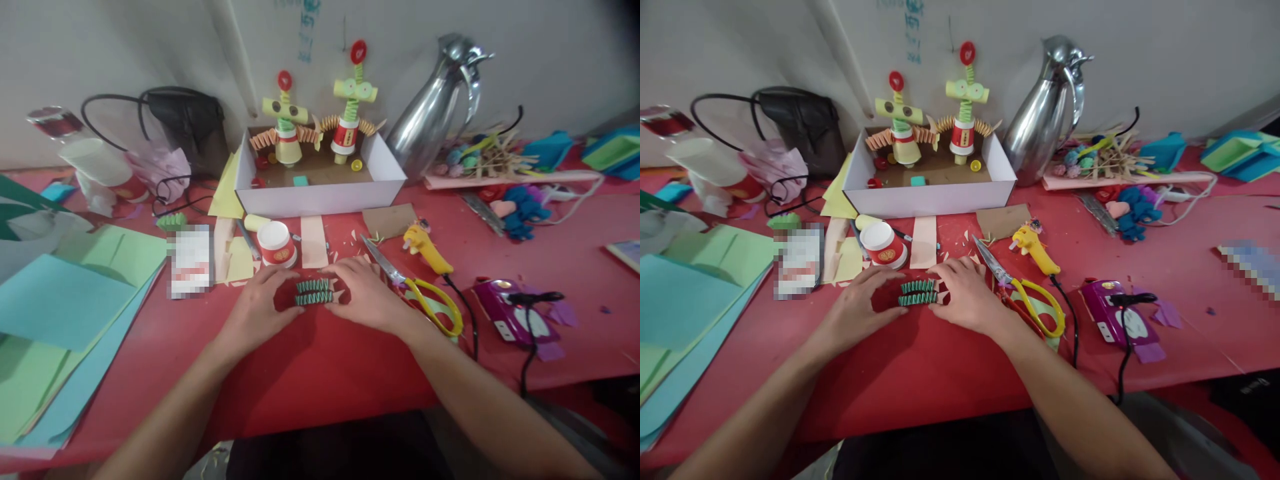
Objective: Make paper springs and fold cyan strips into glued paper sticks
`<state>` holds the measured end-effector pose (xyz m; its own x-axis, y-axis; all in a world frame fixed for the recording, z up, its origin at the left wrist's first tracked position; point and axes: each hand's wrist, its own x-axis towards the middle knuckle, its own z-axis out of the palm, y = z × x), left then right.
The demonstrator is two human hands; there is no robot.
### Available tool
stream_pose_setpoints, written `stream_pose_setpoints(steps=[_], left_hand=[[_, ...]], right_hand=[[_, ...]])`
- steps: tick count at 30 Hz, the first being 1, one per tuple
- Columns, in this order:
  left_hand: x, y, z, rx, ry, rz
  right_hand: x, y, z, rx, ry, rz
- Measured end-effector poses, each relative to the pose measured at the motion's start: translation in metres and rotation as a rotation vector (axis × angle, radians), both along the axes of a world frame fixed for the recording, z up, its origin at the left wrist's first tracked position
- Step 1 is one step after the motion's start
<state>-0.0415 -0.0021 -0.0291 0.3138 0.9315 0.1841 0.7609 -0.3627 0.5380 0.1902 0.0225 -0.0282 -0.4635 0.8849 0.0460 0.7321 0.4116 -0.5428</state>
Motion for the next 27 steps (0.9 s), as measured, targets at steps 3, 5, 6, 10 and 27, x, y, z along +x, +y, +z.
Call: stream_pose_setpoints(steps=[3,5,6,10,27], left_hand=[[0.002,0.0,0.001,-0.002,-0.032,-0.016],[0.005,0.0,-0.002,0.013,-0.066,-0.021],[0.006,0.001,-0.004,0.02,-0.084,-0.018],[0.008,0.002,-0.008,0.033,-0.126,0.0],[-0.015,0.0,0.006,0.16,-0.628,0.503]], right_hand=[[0.002,0.001,0.001,-0.006,-0.009,-0.016],[0.001,0.001,0.002,0.007,0.005,-0.008],[0.0,0.0,0.002,0.017,0.018,-0.003],[-0.002,-0.002,0.003,0.037,0.045,0.007],[-0.024,0.012,0.011,0.072,-0.128,0.014]])
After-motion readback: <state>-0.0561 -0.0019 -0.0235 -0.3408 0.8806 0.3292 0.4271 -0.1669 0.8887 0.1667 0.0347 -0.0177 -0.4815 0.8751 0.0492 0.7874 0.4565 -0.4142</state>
